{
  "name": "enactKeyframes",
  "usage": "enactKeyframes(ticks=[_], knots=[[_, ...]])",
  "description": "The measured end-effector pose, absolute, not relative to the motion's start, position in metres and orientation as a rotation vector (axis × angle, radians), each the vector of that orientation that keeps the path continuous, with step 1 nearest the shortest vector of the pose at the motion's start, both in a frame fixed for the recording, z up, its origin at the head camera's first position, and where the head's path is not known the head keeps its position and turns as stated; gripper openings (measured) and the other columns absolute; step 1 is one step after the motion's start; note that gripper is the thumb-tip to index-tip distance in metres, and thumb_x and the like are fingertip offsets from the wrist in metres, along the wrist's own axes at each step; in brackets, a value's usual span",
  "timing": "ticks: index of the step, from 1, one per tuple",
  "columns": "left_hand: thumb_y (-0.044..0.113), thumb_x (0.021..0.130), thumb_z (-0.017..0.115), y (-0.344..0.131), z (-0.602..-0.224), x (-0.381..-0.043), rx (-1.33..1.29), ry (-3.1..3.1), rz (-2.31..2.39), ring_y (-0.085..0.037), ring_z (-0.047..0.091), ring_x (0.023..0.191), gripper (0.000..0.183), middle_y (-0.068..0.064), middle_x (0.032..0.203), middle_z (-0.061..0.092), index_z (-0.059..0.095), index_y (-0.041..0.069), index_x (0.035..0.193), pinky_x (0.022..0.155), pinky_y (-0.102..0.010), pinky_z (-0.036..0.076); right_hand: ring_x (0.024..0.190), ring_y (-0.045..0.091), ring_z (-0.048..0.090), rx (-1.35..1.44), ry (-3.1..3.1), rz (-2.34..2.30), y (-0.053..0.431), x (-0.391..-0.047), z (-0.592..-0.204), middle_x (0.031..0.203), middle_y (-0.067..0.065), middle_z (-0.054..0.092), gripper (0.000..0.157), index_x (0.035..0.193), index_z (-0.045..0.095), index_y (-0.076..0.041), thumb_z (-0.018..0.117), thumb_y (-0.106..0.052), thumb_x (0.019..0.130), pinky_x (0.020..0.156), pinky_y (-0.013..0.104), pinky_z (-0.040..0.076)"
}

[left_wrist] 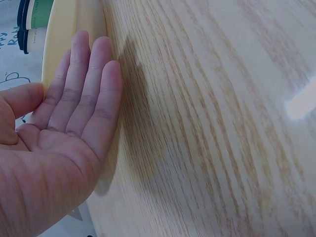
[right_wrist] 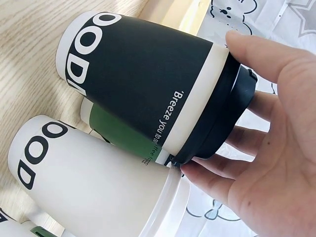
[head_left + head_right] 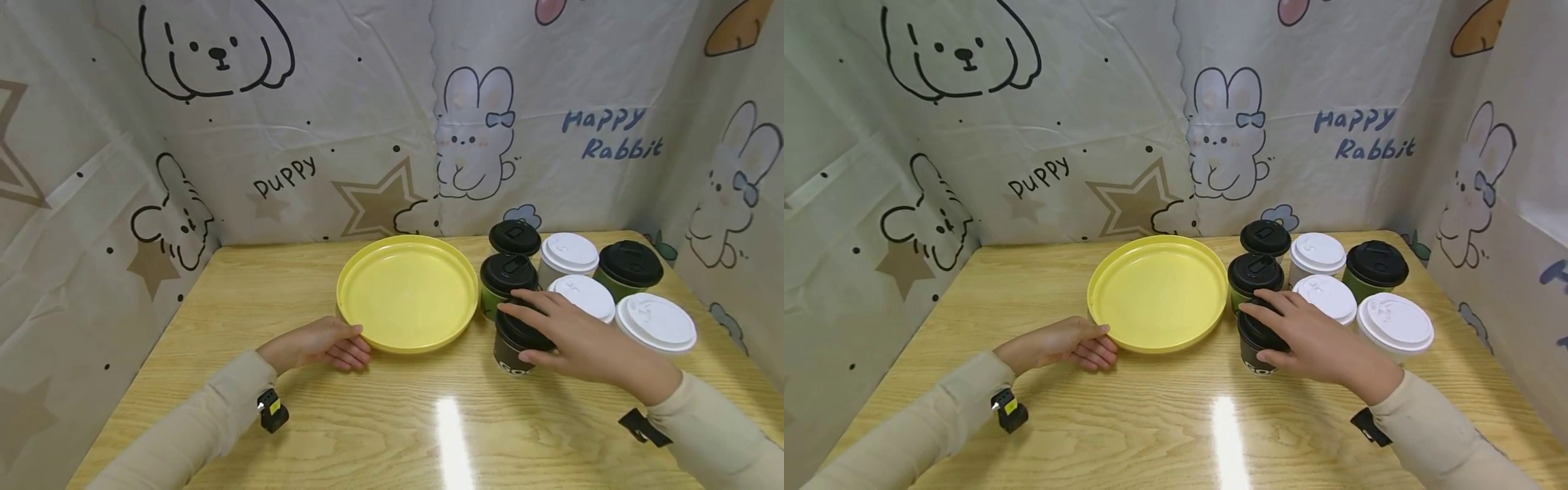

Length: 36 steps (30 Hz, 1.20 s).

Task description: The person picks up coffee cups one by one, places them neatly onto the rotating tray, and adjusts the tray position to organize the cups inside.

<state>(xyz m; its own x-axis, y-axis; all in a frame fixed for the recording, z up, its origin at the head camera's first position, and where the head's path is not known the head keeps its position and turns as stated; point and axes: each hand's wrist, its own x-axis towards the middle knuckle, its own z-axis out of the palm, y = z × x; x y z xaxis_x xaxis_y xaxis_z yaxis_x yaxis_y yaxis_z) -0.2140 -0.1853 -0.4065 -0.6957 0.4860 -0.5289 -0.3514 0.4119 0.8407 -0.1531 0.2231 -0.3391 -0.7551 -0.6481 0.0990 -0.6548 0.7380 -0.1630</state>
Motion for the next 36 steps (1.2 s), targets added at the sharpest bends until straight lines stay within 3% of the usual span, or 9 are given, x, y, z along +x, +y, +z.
enactKeyframes(ticks=[23,36], knots=[[0.029,0.105,0.038,-0.188,-0.406,-0.212,0.132,1.884,1.39,-0.023,0.071,0.086,0.048,-0.016,0.097,0.072,0.062,-0.012,0.112,0.079,-0.036,0.058,0.122,0.039,0.046,1.114,-2.85,0.323,0.218,-0.153,-0.328,0.142,0.016,0.045,0.066,0.141,0.048,-0.018,0.073,-0.038,0.084,0.094,0.056,0.046],[0.03,0.104,0.039,-0.188,-0.407,-0.213,0.127,1.874,1.403,-0.023,0.071,0.087,0.048,-0.016,0.097,0.072,0.062,-0.012,0.112,0.079,-0.036,0.058,0.128,0.031,0.041,1.299,-2.675,0.44,0.182,-0.165,-0.296,0.145,0.011,0.043,0.062,0.142,0.046,-0.017,0.07,-0.037,0.088,0.102,0.053,0.04]])
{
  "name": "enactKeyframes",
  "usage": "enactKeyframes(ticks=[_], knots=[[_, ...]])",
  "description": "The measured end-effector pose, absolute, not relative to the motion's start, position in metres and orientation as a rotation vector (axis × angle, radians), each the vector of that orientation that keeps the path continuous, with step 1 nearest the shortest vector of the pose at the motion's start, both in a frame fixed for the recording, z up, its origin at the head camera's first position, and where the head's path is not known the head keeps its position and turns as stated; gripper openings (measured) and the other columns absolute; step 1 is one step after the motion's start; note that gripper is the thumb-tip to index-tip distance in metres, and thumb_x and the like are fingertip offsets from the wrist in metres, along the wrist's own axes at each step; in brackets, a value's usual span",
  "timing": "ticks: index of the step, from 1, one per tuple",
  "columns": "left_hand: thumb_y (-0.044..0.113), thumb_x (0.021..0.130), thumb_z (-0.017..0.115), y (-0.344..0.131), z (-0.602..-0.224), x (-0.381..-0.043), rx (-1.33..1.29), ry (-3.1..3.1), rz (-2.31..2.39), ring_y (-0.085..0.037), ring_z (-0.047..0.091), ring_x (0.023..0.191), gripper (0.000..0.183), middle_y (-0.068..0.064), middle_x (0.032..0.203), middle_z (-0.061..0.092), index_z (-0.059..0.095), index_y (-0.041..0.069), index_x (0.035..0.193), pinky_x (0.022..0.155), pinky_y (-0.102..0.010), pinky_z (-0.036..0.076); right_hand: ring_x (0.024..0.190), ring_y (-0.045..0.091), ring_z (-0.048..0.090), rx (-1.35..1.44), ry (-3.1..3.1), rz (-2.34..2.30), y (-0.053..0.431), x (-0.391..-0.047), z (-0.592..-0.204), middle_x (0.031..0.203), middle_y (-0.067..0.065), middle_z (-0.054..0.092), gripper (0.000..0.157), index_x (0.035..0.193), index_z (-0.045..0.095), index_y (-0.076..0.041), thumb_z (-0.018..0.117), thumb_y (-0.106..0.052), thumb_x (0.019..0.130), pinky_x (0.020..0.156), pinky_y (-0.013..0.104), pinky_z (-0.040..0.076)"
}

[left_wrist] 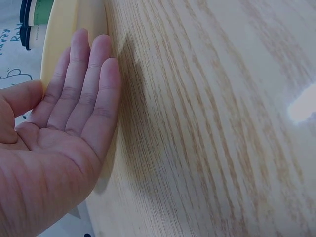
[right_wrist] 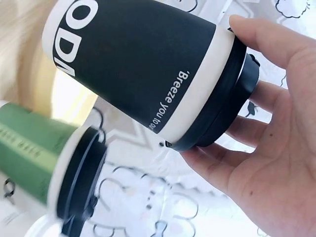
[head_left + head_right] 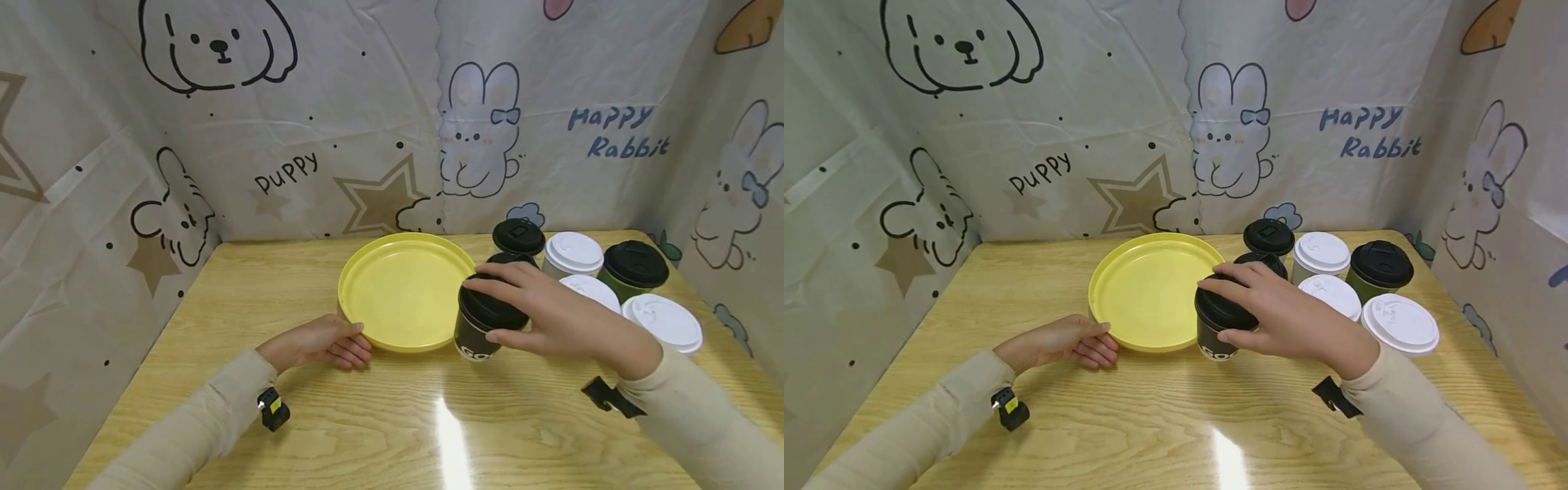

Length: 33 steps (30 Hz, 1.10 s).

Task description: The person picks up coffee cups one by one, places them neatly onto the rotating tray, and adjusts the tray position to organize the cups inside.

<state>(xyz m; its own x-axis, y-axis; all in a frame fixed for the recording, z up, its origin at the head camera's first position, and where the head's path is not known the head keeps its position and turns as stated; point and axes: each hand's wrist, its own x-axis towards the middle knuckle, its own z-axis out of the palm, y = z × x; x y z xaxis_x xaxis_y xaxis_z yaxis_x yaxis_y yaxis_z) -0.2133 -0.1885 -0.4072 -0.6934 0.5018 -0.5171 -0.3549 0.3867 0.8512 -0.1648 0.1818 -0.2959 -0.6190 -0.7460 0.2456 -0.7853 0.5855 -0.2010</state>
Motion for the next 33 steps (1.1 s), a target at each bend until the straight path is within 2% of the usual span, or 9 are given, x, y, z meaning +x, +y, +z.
enactKeyframes(ticks=[10,20,33], knots=[[0.029,0.105,0.038,-0.185,-0.405,-0.214,0.129,1.877,1.388,-0.023,0.071,0.087,0.048,-0.016,0.097,0.072,0.062,-0.012,0.113,0.079,-0.037,0.058,0.131,0.034,0.04,1.346,-2.638,0.43,0.142,-0.193,-0.286,0.143,0.016,0.044,0.061,0.141,0.047,-0.016,0.068,-0.038,0.088,0.106,0.052,0.036],[0.03,0.105,0.037,-0.191,-0.408,-0.214,0.127,1.882,1.384,-0.023,0.071,0.087,0.047,-0.016,0.098,0.072,0.063,-0.009,0.11,0.08,-0.036,0.058,0.131,0.033,0.04,1.404,-2.667,0.463,0.103,-0.216,-0.301,0.144,0.017,0.043,0.06,0.142,0.047,-0.014,0.066,-0.038,0.09,0.109,0.049,0.033],[0.03,0.105,0.037,-0.188,-0.406,-0.213,0.14,1.866,1.39,-0.022,0.071,0.088,0.049,-0.015,0.098,0.072,0.061,-0.011,0.113,0.081,-0.037,0.058,0.127,0.036,0.043,1.453,-2.708,0.387,0.087,-0.216,-0.316,0.143,0.016,0.044,0.061,0.142,0.047,-0.012,0.066,-0.038,0.09,0.106,0.047,0.038]])
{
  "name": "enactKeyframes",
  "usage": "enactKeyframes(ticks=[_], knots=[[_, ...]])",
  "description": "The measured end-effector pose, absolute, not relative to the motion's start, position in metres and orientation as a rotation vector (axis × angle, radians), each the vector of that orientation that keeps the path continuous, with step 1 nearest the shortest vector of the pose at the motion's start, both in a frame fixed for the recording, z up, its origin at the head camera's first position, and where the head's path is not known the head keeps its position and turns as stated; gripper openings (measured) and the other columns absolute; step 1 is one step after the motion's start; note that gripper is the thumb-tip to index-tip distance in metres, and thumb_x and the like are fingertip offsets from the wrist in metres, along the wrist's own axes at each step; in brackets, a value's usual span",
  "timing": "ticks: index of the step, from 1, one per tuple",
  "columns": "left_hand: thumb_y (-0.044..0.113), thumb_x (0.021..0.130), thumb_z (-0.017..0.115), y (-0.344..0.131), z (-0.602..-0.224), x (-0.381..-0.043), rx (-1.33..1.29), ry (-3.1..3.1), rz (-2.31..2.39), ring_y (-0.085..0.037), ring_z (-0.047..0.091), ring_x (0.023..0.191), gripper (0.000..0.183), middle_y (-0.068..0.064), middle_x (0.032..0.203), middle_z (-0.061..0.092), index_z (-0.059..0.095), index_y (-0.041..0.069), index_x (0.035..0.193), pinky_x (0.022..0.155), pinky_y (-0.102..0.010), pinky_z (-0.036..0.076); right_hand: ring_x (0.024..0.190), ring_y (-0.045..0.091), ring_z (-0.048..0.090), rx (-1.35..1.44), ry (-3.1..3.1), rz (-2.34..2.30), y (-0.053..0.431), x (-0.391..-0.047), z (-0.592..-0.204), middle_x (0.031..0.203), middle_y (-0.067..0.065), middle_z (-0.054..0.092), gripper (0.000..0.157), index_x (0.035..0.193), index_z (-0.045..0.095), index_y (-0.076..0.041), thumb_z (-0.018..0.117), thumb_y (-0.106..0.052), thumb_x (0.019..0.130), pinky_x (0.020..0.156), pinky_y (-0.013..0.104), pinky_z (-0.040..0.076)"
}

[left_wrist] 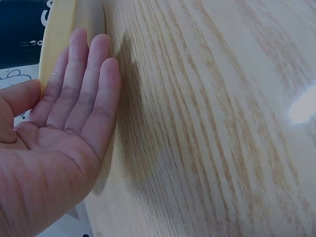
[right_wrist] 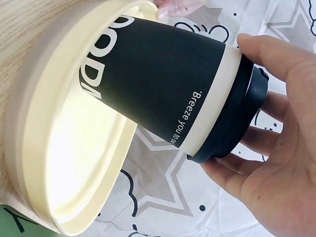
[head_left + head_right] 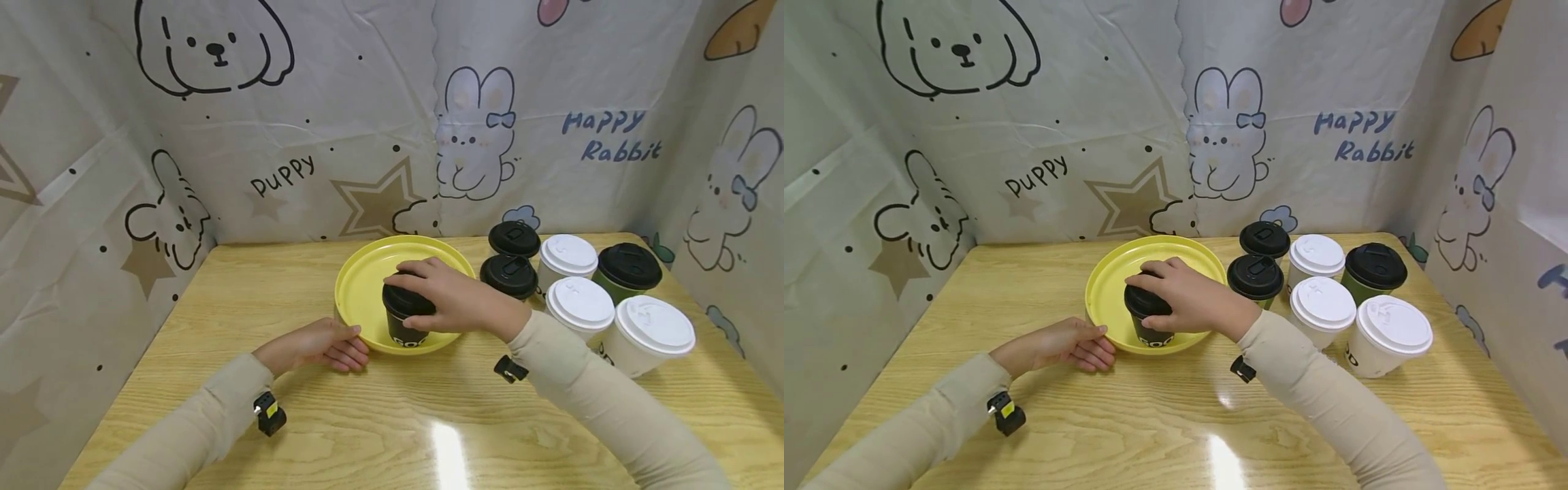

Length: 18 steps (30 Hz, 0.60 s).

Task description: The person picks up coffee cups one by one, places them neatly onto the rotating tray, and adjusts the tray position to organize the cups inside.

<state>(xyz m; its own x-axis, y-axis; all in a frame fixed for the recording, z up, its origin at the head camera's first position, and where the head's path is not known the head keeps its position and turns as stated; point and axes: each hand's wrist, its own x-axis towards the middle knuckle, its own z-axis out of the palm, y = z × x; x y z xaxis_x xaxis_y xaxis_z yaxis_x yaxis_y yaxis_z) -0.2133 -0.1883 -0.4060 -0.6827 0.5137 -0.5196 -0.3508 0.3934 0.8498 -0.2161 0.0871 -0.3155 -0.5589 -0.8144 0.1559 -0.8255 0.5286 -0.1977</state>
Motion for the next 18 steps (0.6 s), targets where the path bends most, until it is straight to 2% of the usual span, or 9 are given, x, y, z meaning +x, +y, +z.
enactKeyframes(ticks=[18], knots=[[0.031,0.105,0.037,-0.188,-0.41,-0.214,0.16,1.849,1.397,-0.022,0.071,0.089,0.05,-0.014,0.099,0.072,0.061,-0.011,0.114,0.081,-0.038,0.058,0.129,0.036,0.041,1.447,-2.712,0.363,0.084,-0.216,-0.332,0.147,0.016,0.04,0.059,0.144,0.044,-0.015,0.062,-0.038,0.093,0.106,0.047,0.038]])
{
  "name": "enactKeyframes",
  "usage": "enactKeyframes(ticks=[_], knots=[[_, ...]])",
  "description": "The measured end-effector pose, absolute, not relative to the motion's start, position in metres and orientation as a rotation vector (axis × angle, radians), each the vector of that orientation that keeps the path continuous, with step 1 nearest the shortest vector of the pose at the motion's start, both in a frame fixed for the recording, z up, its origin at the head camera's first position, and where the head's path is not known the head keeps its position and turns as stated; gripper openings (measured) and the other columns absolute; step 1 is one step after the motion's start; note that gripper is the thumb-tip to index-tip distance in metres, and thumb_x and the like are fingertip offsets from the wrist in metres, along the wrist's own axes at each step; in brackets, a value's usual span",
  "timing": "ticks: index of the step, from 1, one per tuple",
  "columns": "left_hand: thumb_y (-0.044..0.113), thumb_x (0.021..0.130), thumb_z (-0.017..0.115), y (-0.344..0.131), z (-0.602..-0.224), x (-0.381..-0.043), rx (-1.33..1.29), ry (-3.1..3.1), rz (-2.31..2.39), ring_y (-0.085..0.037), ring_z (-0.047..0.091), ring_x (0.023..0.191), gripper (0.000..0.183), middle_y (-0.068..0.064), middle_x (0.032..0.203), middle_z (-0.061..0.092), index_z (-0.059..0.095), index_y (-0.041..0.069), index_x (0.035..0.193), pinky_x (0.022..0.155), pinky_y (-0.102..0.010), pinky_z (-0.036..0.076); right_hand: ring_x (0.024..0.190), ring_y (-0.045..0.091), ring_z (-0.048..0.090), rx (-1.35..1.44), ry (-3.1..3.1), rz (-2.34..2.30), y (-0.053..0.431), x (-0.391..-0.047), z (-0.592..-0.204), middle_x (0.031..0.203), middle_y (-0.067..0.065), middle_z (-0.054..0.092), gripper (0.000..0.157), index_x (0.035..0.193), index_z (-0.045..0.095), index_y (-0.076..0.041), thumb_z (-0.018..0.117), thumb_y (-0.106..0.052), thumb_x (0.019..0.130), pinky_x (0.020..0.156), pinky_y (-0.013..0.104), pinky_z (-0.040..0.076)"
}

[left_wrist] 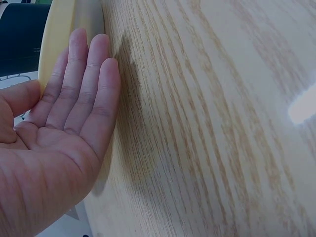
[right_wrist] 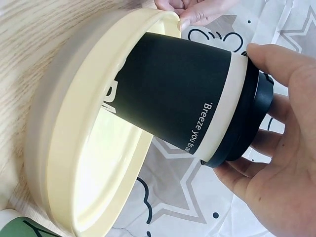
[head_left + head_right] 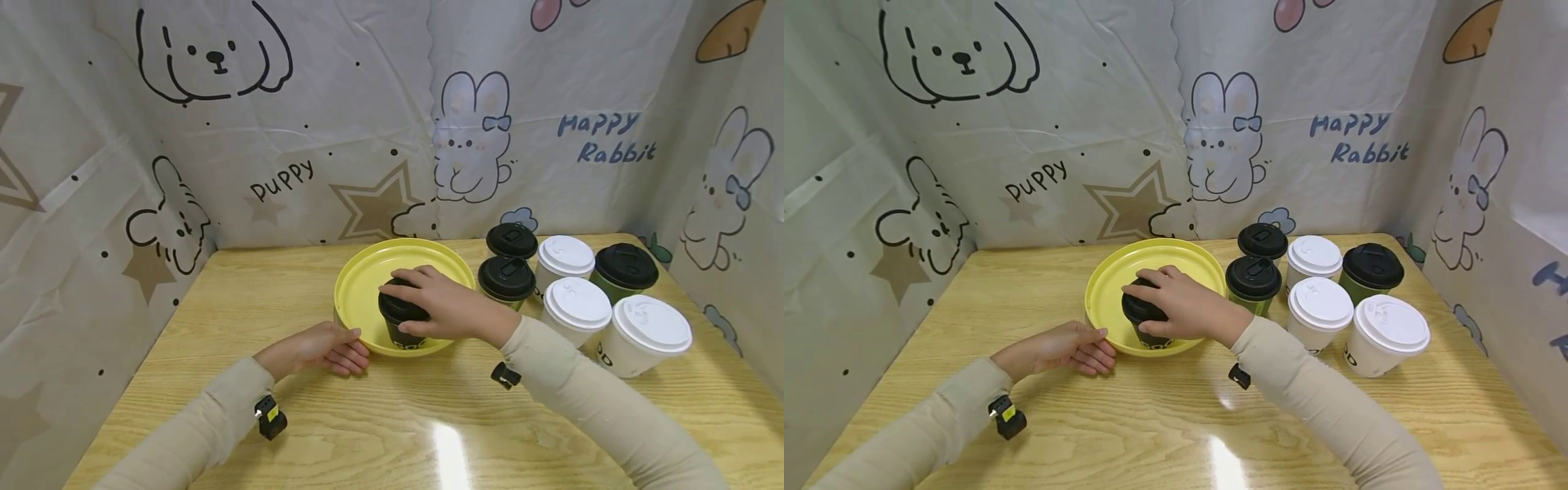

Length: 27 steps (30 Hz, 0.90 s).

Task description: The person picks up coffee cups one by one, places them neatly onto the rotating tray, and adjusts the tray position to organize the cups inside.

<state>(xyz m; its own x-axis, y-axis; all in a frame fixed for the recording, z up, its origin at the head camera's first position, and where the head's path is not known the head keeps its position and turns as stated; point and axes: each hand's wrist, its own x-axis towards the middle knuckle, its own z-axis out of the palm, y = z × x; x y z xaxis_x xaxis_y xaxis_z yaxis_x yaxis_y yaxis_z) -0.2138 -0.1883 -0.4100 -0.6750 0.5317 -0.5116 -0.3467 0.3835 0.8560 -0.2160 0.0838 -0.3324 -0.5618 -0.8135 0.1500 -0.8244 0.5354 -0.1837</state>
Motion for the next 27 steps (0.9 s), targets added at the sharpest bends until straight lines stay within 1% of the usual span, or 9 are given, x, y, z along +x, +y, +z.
enactKeyframes(ticks=[7,17,19,25,27], knots=[[0.031,0.105,0.036,-0.187,-0.409,-0.212,0.156,1.854,1.399,-0.021,0.071,0.089,0.049,-0.013,0.099,0.072,0.061,-0.011,0.115,0.082,-0.037,0.057,0.131,0.036,0.039,1.437,-2.732,0.363,0.084,-0.215,-0.333,0.149,0.016,0.037,0.059,0.146,0.041,-0.018,0.061,-0.039,0.094,0.107,0.047,0.038],[0.031,0.105,0.037,-0.188,-0.408,-0.212,0.149,1.861,1.401,-0.021,0.071,0.088,0.049,-0.014,0.099,0.072,0.062,-0.01,0.113,0.082,-0.038,0.057,0.135,0.034,0.036,1.429,-2.734,0.381,0.085,-0.214,-0.334,0.151,0.014,0.035,0.061,0.147,0.04,-0.019,0.06,-0.04,0.094,0.108,0.047,0.037],[0.031,0.105,0.037,-0.188,-0.409,-0.212,0.149,1.86,1.402,-0.021,0.071,0.088,0.049,-0.014,0.099,0.072,0.061,-0.01,0.114,0.082,-0.038,0.057,0.138,0.033,0.032,1.422,-2.748,0.407,0.086,-0.213,-0.335,0.152,0.014,0.032,0.062,0.148,0.037,-0.019,0.059,-0.041,0.094,0.109,0.047,0.036],[0.031,0.105,0.037,-0.188,-0.409,-0.211,0.153,1.859,1.403,-0.021,0.071,0.088,0.049,-0.014,0.099,0.072,0.061,-0.011,0.114,0.082,-0.038,0.057,0.145,0.029,0.017,1.366,-2.792,0.541,0.094,-0.208,-0.336,0.159,0.012,0.017,0.068,0.153,0.025,-0.022,0.053,-0.047,0.096,0.115,0.047,0.027],[0.031,0.105,0.037,-0.188,-0.409,-0.212,0.153,1.858,1.406,-0.021,0.071,0.088,0.049,-0.014,0.098,0.072,0.061,-0.011,0.114,0.082,-0.038,0.057,0.146,0.028,0.015,1.321,-2.795,0.572,0.099,-0.204,-0.337,0.159,0.011,0.015,0.069,0.153,0.023,-0.022,0.052,-0.048,0.096,0.115,0.048,0.026]])
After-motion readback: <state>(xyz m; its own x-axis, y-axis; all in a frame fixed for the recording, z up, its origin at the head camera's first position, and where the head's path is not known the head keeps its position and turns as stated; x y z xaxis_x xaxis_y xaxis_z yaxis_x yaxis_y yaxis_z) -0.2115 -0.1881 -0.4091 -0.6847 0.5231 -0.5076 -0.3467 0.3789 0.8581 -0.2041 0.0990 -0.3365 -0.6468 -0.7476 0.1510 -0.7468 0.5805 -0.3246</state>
